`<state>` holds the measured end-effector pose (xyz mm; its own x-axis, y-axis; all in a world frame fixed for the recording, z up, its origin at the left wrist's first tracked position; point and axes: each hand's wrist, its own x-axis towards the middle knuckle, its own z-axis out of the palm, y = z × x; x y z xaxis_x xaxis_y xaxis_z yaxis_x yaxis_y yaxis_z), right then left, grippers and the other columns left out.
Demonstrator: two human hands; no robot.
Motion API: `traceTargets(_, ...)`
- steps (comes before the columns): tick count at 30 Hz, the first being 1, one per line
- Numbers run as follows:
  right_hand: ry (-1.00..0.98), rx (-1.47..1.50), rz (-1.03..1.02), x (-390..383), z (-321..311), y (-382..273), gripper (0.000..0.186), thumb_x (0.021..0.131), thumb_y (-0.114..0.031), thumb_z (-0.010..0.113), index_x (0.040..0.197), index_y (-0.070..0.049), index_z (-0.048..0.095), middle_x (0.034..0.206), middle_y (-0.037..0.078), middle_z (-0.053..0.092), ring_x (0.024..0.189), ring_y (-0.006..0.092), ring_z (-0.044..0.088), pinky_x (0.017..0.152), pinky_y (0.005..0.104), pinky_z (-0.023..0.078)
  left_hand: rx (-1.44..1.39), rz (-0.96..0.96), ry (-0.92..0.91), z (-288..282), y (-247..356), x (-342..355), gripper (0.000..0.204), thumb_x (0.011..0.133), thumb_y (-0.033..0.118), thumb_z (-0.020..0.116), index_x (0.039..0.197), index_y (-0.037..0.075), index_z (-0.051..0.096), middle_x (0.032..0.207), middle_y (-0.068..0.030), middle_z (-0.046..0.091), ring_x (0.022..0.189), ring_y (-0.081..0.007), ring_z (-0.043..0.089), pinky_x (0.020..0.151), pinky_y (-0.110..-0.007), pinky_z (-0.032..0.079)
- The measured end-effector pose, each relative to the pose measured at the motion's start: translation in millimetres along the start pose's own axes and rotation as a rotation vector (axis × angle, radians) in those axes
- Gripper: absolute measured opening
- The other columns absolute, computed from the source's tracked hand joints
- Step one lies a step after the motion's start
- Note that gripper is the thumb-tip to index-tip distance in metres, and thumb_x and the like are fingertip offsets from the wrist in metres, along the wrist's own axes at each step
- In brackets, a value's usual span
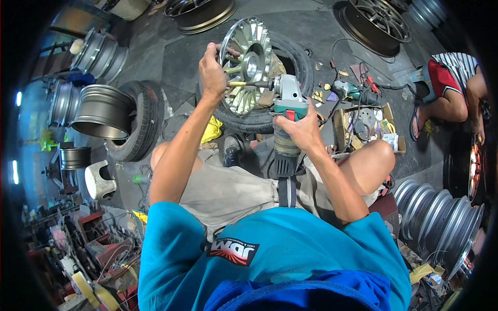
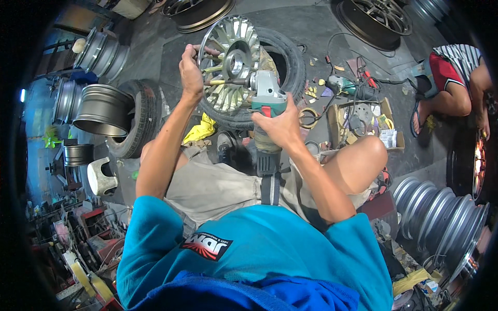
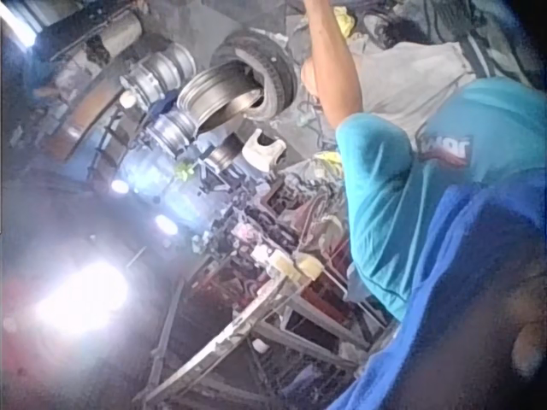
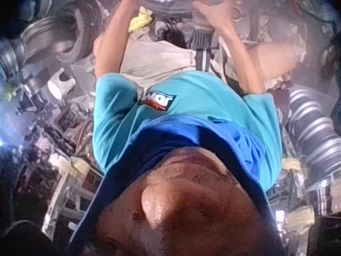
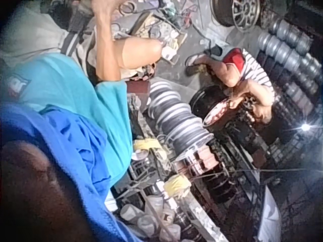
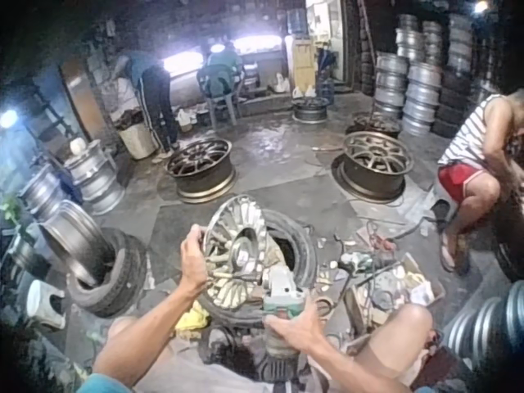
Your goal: The person holds a metallic wheel component on top of a tire and uses a power grinder to smooth the edges of the part, rotating it by hand between grinding actions.
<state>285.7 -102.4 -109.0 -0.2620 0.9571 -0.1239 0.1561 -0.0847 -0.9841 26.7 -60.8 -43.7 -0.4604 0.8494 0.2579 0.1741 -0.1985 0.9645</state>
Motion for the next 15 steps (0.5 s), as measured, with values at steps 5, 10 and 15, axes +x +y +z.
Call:
traceTargets(5, 0.073, -0.007, -0.02, 0, -3, -7, 0.081, 0.068, -0.026, 0.092, 0.128, 0.011, 0.051, 0.108, 0.021, 0.074, 0.098, 0.025, 0.071, 0.092, 0.038, 0.057, -0.221, -0.138, 0.024, -1, -2, -6, 0.06, 0.113, 0.039, 0.027, 0.095, -0.002, 0.066, 0.09, -0.0162, 0.075, 0.083, -0.0218, 0.068, 0.087, -0.037, 0.052)
traceTargets(10, -0.037, 0.004, -0.05, -11, -3, -15, 0.068, 0.073, -0.016, 0.089, 0.127, 0.003, 0.053, 0.105, 0.011, 0.072, 0.09, 0.0176, 0.068, 0.086, 0.0347, 0.058, -0.204, -0.06, -0.014, -5, -8, -3, 0.063, 0.113, 0.043, 0.025, 0.097, -0.003, 0.064, 0.092, -0.0172, 0.074, 0.086, -0.0232, 0.067, 0.089, -0.037, 0.051)
traceTargets(15, 0.084, 0.011, -0.004, -7, 1, 3, 0.065, 0.073, -0.016, 0.089, 0.125, 0.003, 0.054, 0.102, 0.01, 0.072, 0.09, 0.0166, 0.067, 0.085, 0.0339, 0.057, -0.318, -0.146, -0.011, -8, -10, -8, 0.067, 0.11, 0.05, 0.023, 0.1, -0.002, 0.063, 0.095, -0.0174, 0.073, 0.09, -0.0235, 0.066, 0.09, -0.037, 0.05)
